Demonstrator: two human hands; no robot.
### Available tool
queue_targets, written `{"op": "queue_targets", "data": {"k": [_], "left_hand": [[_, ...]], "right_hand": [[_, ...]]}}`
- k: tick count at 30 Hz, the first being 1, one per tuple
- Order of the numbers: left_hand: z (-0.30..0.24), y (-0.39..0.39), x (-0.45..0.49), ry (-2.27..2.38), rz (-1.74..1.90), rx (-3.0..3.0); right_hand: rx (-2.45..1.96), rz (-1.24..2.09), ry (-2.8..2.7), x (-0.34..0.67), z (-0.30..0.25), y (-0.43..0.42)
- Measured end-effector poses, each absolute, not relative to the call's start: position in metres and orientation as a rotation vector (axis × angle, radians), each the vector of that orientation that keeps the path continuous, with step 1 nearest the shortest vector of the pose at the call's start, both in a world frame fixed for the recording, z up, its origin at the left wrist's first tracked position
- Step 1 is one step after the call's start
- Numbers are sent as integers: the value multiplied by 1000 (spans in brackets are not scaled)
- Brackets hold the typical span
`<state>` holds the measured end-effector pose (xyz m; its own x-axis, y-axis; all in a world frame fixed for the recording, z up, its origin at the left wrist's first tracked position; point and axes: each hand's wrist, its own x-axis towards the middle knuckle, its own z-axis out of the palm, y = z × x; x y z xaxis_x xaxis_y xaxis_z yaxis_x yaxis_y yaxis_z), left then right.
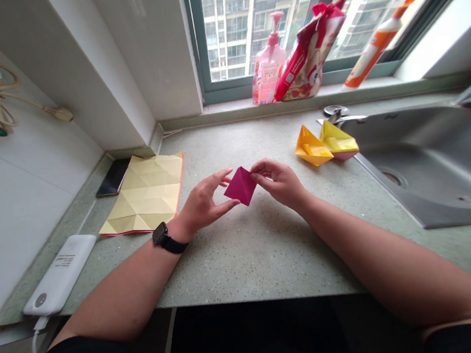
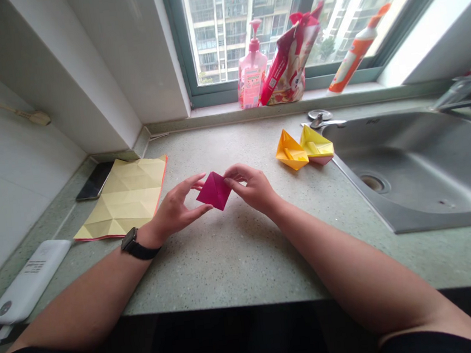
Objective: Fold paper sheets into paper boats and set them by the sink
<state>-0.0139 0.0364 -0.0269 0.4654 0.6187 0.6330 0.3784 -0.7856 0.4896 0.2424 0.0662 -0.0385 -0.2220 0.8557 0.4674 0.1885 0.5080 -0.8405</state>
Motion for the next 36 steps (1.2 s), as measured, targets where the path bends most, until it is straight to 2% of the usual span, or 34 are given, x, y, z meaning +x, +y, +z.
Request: {"op": "queue_targets", "data": {"k": [9,14,36], "left_hand": [[-18,29,-7,1008,1378,2264],[-19,29,-6,1004,1296,2196],[-11,21,-4,909,1275,2374]], "right_hand": [[-836,501,-1860,233,-30,50],[-825,395,-1817,232,-24,45],[-671,301,-1995,227,-22,37]]}}
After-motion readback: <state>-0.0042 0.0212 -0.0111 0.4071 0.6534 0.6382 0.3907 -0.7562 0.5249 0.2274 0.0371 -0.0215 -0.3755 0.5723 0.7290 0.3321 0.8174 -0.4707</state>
